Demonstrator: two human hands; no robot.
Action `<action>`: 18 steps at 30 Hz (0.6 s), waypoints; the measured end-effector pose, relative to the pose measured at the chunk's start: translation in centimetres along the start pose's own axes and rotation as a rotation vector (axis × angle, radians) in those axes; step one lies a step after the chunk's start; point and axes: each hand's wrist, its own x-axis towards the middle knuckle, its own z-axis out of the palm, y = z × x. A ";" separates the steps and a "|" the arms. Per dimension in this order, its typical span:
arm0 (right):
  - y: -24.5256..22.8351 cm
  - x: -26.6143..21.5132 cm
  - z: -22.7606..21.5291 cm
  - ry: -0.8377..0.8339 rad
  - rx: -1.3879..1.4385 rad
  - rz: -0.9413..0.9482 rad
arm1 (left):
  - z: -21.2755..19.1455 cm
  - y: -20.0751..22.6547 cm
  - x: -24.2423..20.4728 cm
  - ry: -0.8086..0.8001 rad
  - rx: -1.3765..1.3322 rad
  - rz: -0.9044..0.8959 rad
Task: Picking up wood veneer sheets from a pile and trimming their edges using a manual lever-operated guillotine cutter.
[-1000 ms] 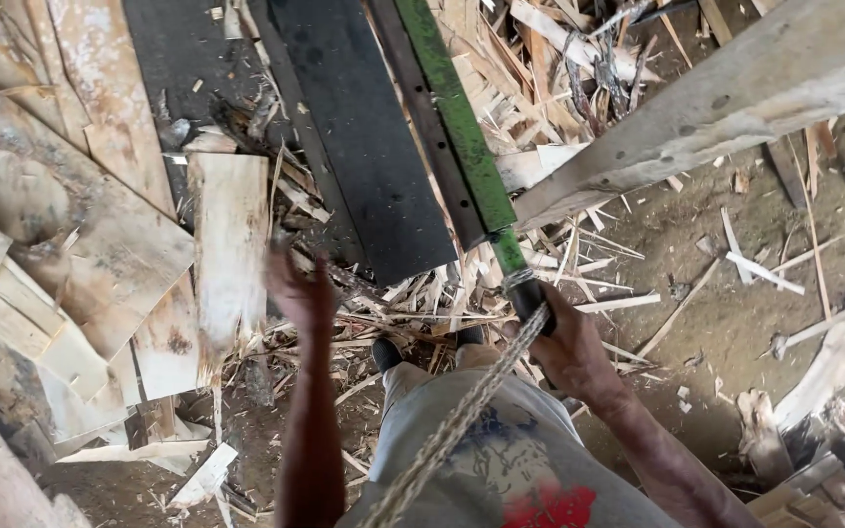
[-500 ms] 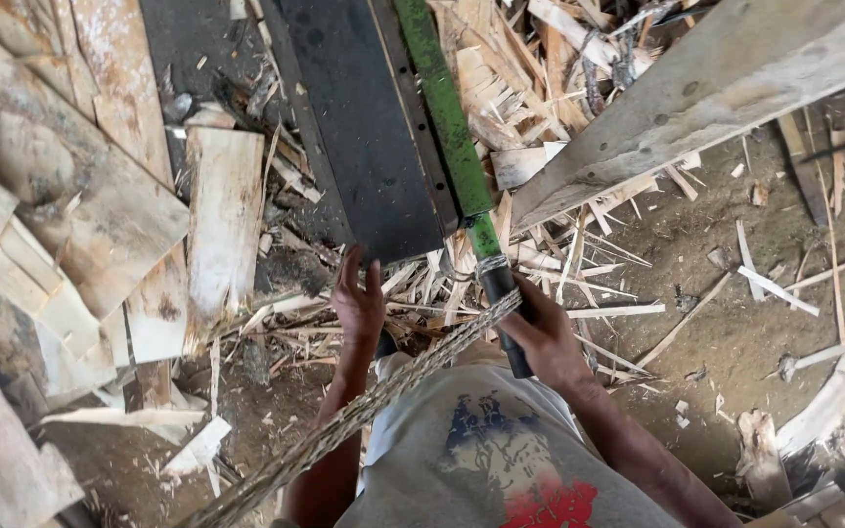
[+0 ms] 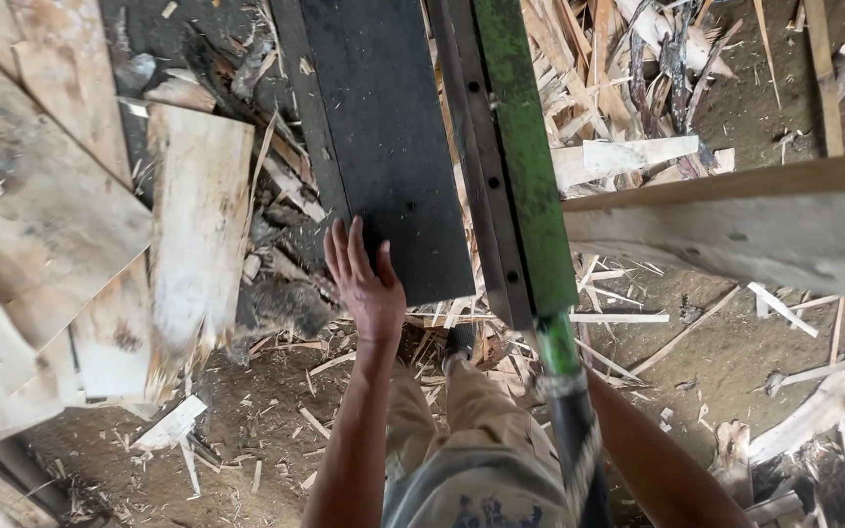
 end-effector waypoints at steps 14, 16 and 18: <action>3.2 4.3 -2.1 0.157 0.544 0.105 | 0.2 -0.2 0.3 -0.036 0.042 0.060; 3.6 4.2 -1.9 0.145 0.616 0.111 | 0.0 0.0 0.4 -0.053 0.060 0.072; 4.0 4.2 -2.0 0.129 0.691 0.114 | 0.3 -0.2 0.2 -0.040 0.058 0.079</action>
